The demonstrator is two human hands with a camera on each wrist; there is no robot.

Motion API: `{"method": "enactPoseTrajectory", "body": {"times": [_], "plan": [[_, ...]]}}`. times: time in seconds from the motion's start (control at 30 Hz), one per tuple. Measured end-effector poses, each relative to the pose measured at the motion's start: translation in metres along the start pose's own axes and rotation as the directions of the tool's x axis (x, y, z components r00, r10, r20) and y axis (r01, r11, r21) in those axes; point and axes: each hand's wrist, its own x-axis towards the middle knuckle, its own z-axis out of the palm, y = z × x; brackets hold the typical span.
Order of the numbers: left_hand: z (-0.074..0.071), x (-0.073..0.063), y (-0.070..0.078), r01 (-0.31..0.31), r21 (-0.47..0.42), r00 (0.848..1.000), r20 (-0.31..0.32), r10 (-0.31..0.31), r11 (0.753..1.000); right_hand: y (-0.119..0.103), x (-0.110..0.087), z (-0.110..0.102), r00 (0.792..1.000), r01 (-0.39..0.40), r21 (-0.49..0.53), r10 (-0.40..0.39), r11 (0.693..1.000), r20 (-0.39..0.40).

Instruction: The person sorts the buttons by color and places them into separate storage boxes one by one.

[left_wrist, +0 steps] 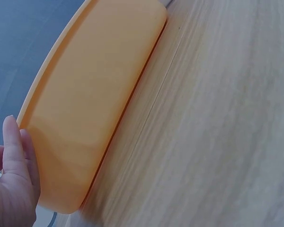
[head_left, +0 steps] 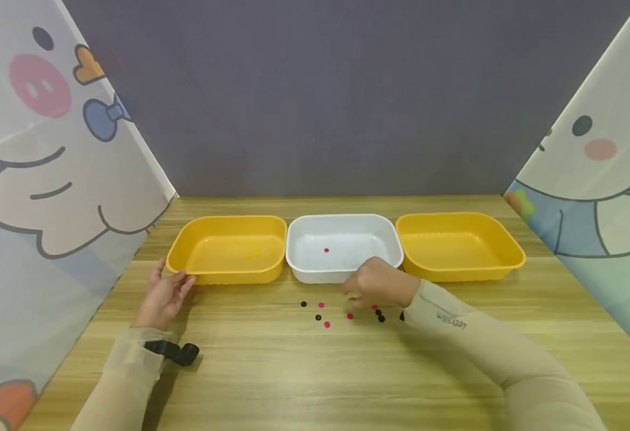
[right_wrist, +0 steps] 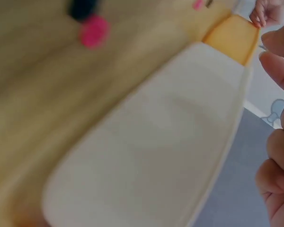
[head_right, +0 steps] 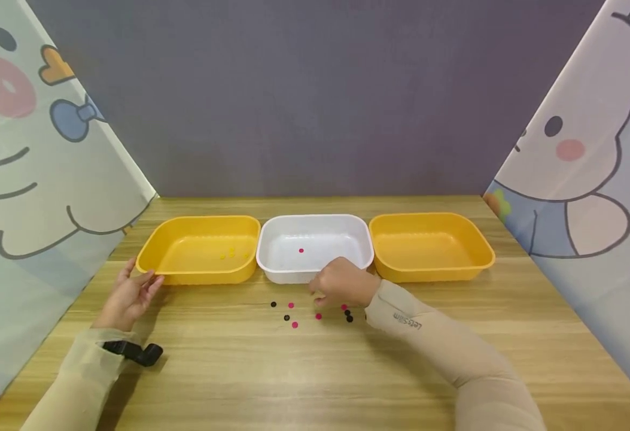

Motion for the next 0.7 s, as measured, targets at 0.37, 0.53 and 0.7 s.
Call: {"method": "enactPoseTrajectory", "body": {"times": [0.37, 0.53, 0.7], "plan": [[-0.003, 0.002, 0.001, 0.013, -0.007, 1.0, 0.006, -0.013, 1.0, -0.013, -0.009, 0.016, 0.992, 0.023, 0.04, -0.027, 0.999, 0.122], [-0.005, 0.002, 0.002, 0.031, -0.011, 0.999, 0.023, -0.031, 0.999, -0.015, -0.006, 0.021, 0.984, -0.003, 0.033, -0.003, 0.999, 0.178], [-0.007, 0.003, 0.001, 0.034, -0.013, 0.999, 0.042, -0.034, 0.999, -0.015, -0.006, 0.023, 0.973, -0.035, 0.043, 0.025, 0.998, 0.228]]}}
